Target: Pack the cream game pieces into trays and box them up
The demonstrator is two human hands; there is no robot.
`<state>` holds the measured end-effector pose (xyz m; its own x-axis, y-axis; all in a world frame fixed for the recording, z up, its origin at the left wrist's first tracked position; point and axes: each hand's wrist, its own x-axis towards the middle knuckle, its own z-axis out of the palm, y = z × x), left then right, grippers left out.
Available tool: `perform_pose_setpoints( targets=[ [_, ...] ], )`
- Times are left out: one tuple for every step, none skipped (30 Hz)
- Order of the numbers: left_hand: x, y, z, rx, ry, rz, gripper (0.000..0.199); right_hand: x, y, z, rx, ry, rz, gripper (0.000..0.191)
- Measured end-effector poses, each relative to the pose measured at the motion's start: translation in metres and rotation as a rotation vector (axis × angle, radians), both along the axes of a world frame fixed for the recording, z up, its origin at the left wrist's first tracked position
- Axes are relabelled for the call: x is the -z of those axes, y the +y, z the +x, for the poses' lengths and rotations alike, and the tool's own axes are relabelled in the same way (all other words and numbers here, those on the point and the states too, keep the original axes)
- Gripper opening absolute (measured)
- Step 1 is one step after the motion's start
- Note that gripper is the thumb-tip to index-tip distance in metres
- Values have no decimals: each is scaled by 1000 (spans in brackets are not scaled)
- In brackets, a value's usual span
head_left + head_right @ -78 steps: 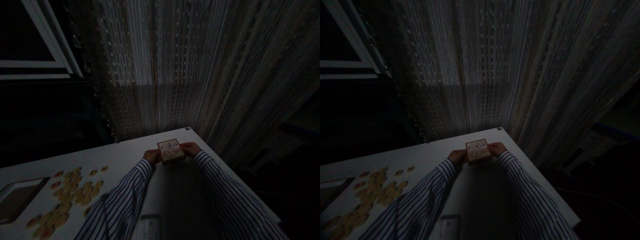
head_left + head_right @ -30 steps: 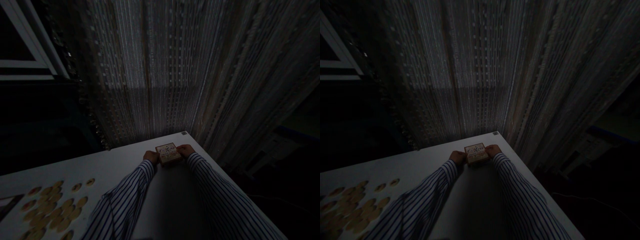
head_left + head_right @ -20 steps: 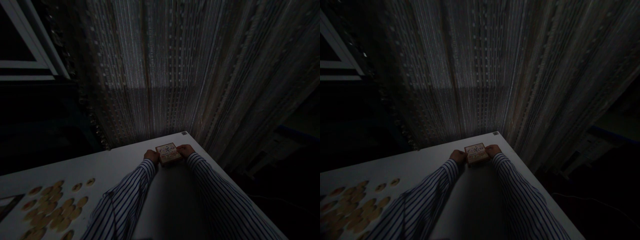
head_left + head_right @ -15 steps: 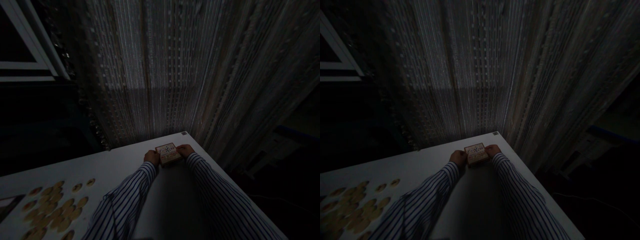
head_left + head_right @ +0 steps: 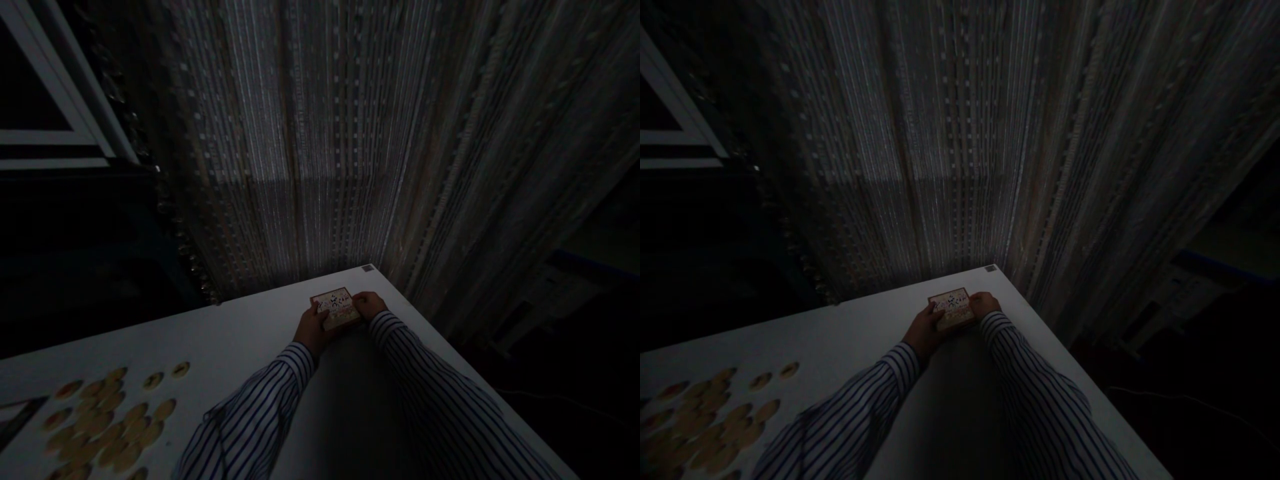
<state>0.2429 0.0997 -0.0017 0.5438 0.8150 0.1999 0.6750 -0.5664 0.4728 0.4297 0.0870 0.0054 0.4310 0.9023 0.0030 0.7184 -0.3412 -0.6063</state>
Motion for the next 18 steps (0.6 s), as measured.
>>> perform_pose_setpoints(
  targets=[
    [0, 0, 0, -4, 0, 1, 58, -1, -1, -1, -7, -29, 1, 23],
    [0, 0, 1, -8, 1, 0, 58, -1, -2, -2, -14, -59, 4, 24],
    [0, 0, 1, -12, 2, -1, 58, -1, -4, -3, -23, -90, 9, 24],
    [0, 0, 1, -15, 3, 1, 59, 0, -5, -4, -35, -122, 17, 25],
    [-1, 0, 1, -17, 3, 3, 59, 0, -7, -5, -52, -153, 28, 27],
    [-1, 0, 1, -15, 0, 6, 58, 1, -9, -6, -78, -184, 42, 30],
    [-1, -1, 1, -9, -6, 12, 58, 2, -11, -8, -114, -213, 61, 32],
    [0, -1, 1, -3, -14, 19, 58, 2, -14, -9, -160, -240, 81, 35],
    [0, -1, 1, 2, -22, 24, 59, 3, -18, -10, -214, -265, 101, 38],
    [1, -1, 0, 10, -26, 24, 60, 4, -21, -11, -268, -287, 118, 41],
    [2, -1, -1, 16, -30, 23, 61, 5, -25, -11, -316, -305, 130, 43],
    [4, -1, -2, 23, -31, 20, 62, 7, -29, -11, -360, -324, 138, 45],
    [5, -1, -3, 28, -32, 19, 63, 10, -32, -11, -393, -345, 144, 47],
    [7, -1, -4, 35, -33, 21, 64, 13, -35, -10, -426, -373, 153, 49],
    [10, 0, -5, 44, -37, 27, 64, 16, -37, -8, -471, -435, 170, 51],
    [12, 1, -6, 53, -41, 36, 62, 20, -39, -7, -489, -487, 187, 52],
    [14, 1, -7, 61, -44, 43, 61, 23, -39, -5, -507, -525, 200, 52],
    [16, 2, -8, 67, -44, 45, 59, 27, -40, -3, -522, -554, 213, 52]
  ],
)
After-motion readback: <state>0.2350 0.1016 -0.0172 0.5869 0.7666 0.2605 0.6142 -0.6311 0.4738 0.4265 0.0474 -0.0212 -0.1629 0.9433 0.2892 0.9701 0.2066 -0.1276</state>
